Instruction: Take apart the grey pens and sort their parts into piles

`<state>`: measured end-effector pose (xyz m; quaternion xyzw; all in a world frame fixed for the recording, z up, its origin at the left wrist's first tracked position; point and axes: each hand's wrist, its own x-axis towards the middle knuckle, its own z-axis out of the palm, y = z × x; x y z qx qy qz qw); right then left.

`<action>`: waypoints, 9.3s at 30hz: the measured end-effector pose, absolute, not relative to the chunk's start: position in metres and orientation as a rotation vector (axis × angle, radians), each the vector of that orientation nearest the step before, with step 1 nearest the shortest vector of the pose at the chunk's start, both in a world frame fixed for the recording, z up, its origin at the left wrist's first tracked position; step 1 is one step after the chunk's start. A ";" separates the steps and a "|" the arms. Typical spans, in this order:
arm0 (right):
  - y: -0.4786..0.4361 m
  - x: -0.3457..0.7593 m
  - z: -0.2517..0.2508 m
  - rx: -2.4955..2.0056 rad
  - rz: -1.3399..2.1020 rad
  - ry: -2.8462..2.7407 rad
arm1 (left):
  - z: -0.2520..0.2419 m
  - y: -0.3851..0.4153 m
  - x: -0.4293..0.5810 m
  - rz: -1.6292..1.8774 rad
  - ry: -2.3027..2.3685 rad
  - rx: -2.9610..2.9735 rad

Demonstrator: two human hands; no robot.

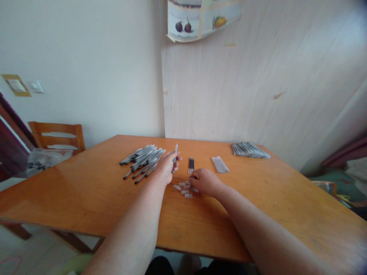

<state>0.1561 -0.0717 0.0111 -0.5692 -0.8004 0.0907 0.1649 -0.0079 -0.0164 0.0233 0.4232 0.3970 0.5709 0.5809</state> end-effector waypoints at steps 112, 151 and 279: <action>-0.064 0.162 0.013 -1.296 0.452 -1.706 | 0.021 -0.034 0.010 1.212 0.754 1.018; -0.068 0.166 0.021 -1.386 0.284 -1.797 | 0.019 -0.031 0.009 1.204 0.796 1.005; -0.069 0.162 0.024 -2.118 -0.181 -1.956 | 0.013 -0.010 -0.011 1.469 1.072 0.915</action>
